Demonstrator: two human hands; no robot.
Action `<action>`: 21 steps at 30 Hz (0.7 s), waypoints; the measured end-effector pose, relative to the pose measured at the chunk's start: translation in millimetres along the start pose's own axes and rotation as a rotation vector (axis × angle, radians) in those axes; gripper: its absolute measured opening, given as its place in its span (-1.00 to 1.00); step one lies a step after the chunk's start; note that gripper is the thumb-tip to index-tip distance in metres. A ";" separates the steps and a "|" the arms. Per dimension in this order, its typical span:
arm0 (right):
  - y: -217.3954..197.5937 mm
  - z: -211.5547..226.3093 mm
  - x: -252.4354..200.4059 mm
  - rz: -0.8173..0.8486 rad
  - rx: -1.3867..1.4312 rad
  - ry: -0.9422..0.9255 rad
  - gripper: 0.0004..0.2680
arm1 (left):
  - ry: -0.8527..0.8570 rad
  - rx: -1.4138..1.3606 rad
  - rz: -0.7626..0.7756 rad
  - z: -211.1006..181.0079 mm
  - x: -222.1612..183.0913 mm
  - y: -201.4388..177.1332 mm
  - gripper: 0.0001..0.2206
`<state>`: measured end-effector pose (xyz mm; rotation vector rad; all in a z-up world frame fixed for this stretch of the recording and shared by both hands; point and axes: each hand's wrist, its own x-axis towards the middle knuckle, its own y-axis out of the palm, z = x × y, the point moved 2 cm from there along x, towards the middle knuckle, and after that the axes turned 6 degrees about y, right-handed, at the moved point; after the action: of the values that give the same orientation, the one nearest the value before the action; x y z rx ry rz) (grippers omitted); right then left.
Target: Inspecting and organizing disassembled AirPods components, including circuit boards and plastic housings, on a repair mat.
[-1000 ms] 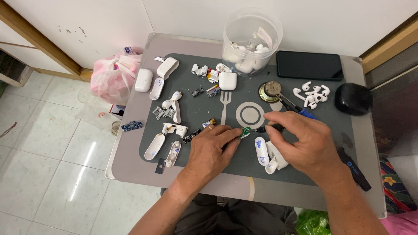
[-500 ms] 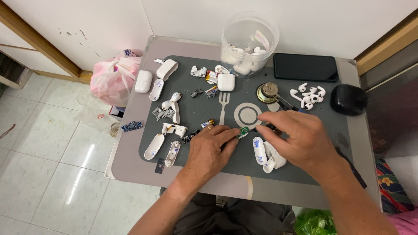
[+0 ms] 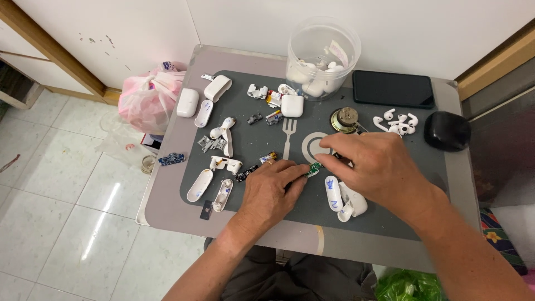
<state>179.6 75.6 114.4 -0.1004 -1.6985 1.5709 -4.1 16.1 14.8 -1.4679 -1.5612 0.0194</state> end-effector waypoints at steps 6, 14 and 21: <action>-9.4 0.6 -1.8 0.140 0.173 0.080 -0.79 | 0.027 -0.008 0.000 0.2 0.4 0.0 -0.82; -10.0 -2.1 -3.8 0.023 0.049 -0.038 -0.93 | 0.040 0.021 -0.018 0.9 -1.7 1.4 -0.83; -18.7 4.2 3.8 0.385 0.121 0.266 -0.44 | 0.015 0.025 -0.011 -0.2 -0.8 1.9 -0.84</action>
<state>182.8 70.1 132.8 -0.5781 -1.4283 1.8404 -2.7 15.9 13.3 -1.4368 -1.5514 0.0219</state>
